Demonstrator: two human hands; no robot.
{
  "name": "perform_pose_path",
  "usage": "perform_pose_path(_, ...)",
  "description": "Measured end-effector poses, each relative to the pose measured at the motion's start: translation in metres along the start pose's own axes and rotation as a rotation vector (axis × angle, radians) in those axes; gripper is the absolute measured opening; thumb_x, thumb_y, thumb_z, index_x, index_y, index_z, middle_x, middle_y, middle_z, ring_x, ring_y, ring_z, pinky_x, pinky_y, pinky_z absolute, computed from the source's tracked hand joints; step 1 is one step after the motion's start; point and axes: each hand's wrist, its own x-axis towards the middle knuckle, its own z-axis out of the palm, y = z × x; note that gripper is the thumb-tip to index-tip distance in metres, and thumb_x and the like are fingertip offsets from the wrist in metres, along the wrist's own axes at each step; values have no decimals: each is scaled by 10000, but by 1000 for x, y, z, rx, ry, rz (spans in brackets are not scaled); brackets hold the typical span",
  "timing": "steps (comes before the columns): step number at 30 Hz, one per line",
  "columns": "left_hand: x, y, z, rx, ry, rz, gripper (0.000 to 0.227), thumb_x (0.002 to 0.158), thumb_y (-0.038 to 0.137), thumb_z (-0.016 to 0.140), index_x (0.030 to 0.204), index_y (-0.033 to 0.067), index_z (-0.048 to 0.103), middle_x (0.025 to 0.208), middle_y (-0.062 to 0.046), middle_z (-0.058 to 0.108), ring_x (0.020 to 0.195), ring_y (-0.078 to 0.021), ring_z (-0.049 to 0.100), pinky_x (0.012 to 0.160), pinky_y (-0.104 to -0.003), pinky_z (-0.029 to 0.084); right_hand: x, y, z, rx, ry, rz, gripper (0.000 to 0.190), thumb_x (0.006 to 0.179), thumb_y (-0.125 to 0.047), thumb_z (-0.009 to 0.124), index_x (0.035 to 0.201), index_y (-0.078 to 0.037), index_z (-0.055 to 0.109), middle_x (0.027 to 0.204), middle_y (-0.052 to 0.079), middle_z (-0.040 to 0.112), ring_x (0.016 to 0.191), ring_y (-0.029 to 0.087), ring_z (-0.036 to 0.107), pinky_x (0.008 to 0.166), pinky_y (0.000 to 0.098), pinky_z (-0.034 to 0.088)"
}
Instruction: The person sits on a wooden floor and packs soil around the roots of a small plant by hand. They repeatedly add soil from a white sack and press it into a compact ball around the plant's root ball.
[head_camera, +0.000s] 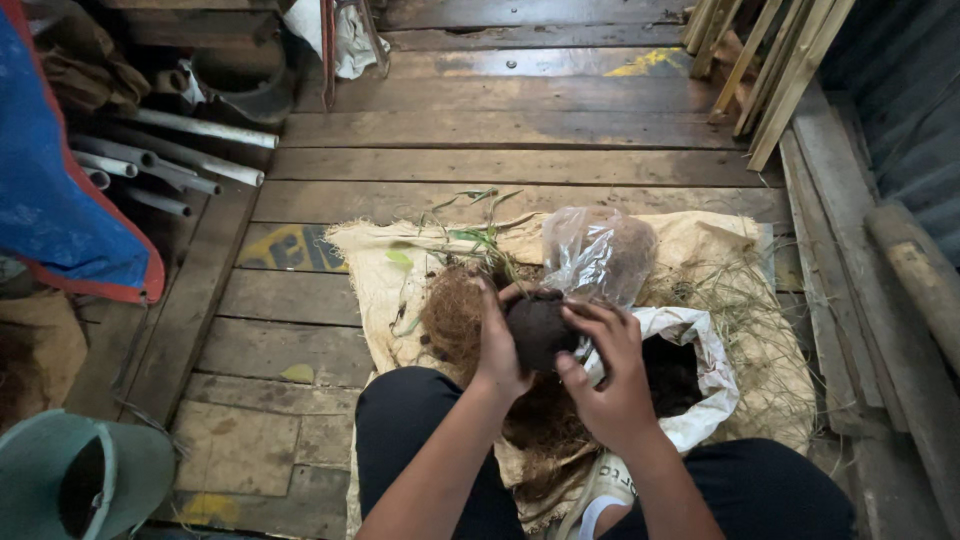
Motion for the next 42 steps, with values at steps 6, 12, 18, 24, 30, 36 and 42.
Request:
perform_pose_path(6,-4,14,-4,80,34,5,737,995,732,278,1091,80,609,1046,-141,728,899,-253,747,820,-406,640,-10,-1,16,-180,-4,-136,690,895,-407,719,1473,-78,536,1509,143,533,1495,419,349,1196,555,288)
perform_pose_path(12,-16,17,0,270,-115,136,718,1025,632,339,1149,-2,650,1093,-161,729,960,-244,747,884,-399,630,-19,13,26,-196,34,-164,911,883,-536,698,1566,-47,347,1563,236,456,1493,393,403,1232,620,184)
perform_pose_path(18,-14,10,-13,312,-207,231,697,1085,602,402,1104,-51,644,1086,-164,723,960,-226,734,905,-371,620,-29,20,33,-83,49,-78,1005,924,-734,489,1622,-58,233,1629,246,377,1526,438,336,1248,601,161)
perform_pose_path(24,-16,7,-4,173,-156,278,683,1065,607,384,1121,-26,634,1055,-162,715,914,-259,732,817,-426,622,-27,23,40,-24,-6,-49,1014,966,-695,398,1660,-14,111,1743,256,112,1615,452,92,1281,587,73)
perform_pose_path(30,-20,-7,0,362,-121,285,711,1045,618,352,1238,-5,635,1240,-161,685,1140,-248,683,1047,-395,532,-21,18,48,433,64,39,1039,1017,-670,490,1618,3,-26,1714,266,17,1575,408,104,1232,530,167)
perform_pose_path(36,-12,-10,-8,-135,-133,67,622,1047,594,329,1195,59,611,1191,-177,683,1099,-309,688,1000,-451,563,-24,14,58,168,47,1,915,1018,-588,416,1648,-18,76,1738,239,66,1620,411,50,1268,535,109)
perform_pose_path(42,-12,-4,-8,-142,-184,-39,700,986,673,362,1105,45,646,1093,-173,708,970,-286,729,906,-431,593,-23,27,63,135,70,-32,934,1026,-639,377,1645,-17,58,1729,258,45,1619,405,23,1267,529,90)
